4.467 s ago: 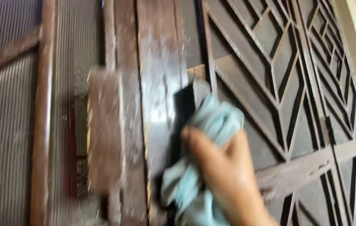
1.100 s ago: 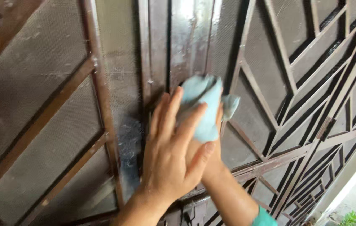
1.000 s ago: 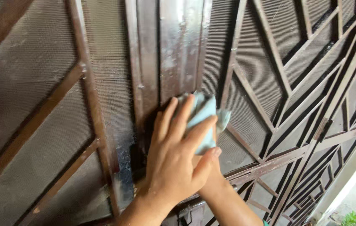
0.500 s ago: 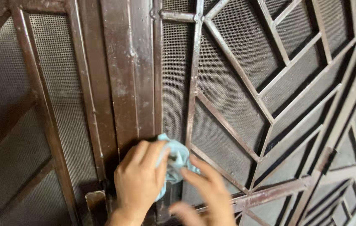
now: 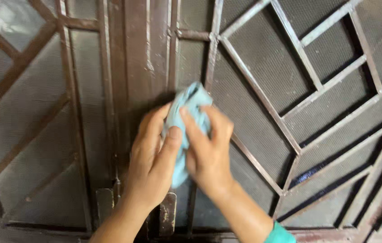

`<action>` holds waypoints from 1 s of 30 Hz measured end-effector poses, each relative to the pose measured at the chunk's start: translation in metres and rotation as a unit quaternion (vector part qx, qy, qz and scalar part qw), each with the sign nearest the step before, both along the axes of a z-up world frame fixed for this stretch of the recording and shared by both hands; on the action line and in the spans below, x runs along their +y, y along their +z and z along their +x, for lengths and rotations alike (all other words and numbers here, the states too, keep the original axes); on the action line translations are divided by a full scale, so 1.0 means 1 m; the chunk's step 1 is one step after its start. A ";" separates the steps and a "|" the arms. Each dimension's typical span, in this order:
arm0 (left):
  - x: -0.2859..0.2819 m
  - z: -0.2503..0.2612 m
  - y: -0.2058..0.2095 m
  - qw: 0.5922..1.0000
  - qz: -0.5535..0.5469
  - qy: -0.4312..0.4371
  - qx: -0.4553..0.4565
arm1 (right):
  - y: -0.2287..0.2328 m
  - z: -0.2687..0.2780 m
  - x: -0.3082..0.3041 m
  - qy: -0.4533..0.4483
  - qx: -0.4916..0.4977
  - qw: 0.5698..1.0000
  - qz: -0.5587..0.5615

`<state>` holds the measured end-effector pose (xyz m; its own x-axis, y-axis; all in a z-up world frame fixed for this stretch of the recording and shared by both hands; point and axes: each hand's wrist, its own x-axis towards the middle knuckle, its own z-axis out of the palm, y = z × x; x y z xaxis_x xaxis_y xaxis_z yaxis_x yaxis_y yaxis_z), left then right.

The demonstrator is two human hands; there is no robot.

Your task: The person wipes a metal mesh door and its frame with a cloth by hand, moving the cloth over the geometric patterns and the handle area.

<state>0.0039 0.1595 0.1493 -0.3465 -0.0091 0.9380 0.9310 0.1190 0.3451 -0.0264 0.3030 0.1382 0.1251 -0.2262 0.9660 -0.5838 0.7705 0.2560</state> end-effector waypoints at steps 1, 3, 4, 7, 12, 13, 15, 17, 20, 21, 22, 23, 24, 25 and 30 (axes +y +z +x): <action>-0.006 0.001 0.004 0.996 -0.019 0.063 0.066 | 0.015 -0.001 -0.001 0.006 0.013 1.000 -0.002; -0.021 0.001 0.011 0.989 0.007 0.126 0.080 | 0.039 -0.001 -0.010 -0.015 0.004 1.000 0.016; -0.029 0.000 0.013 0.984 0.019 0.156 0.087 | 0.047 -0.002 -0.018 -0.040 -0.017 0.998 0.036; -0.048 -0.010 0.017 0.964 0.014 0.236 0.120 | 0.047 -0.010 -0.045 -0.095 -0.075 0.989 0.091; -0.061 -0.029 0.014 0.957 -0.031 0.239 0.159 | 0.003 -0.022 -0.063 -0.131 -0.119 0.957 0.232; -0.065 -0.032 0.014 0.957 -0.041 0.232 0.172 | -0.007 -0.018 -0.063 -0.118 -0.116 0.945 0.281; -0.071 -0.039 0.016 0.960 -0.055 0.221 0.165 | -0.006 -0.017 -0.064 -0.133 -0.103 0.929 0.330; -0.079 -0.045 0.019 0.961 -0.068 0.205 0.170 | 0.009 -0.017 -0.069 -0.184 -0.084 0.921 0.333; -0.098 -0.051 0.021 0.959 -0.090 0.182 0.196 | 0.050 -0.023 -0.086 -0.290 -0.058 0.916 0.272; -0.102 -0.053 0.023 0.957 -0.095 0.177 0.210 | 0.068 -0.025 -0.091 -0.296 -0.061 0.922 0.243; -0.106 -0.054 0.024 0.955 -0.100 0.171 0.223 | 0.084 -0.025 -0.096 -0.302 -0.064 0.927 0.215; -0.110 -0.055 0.026 0.956 -0.107 0.154 0.225 | 0.099 -0.025 -0.101 -0.296 -0.034 0.935 0.190; -0.115 -0.058 0.029 0.957 -0.114 0.139 0.228 | 0.113 -0.026 -0.106 -0.290 -0.002 0.943 0.166; -0.120 -0.060 0.033 0.958 -0.120 0.123 0.231 | 0.128 -0.026 -0.110 -0.295 -0.004 0.945 0.142; -0.142 -0.072 0.056 0.953 -0.146 0.102 0.247 | 0.173 -0.033 -0.126 -0.284 0.036 0.958 0.036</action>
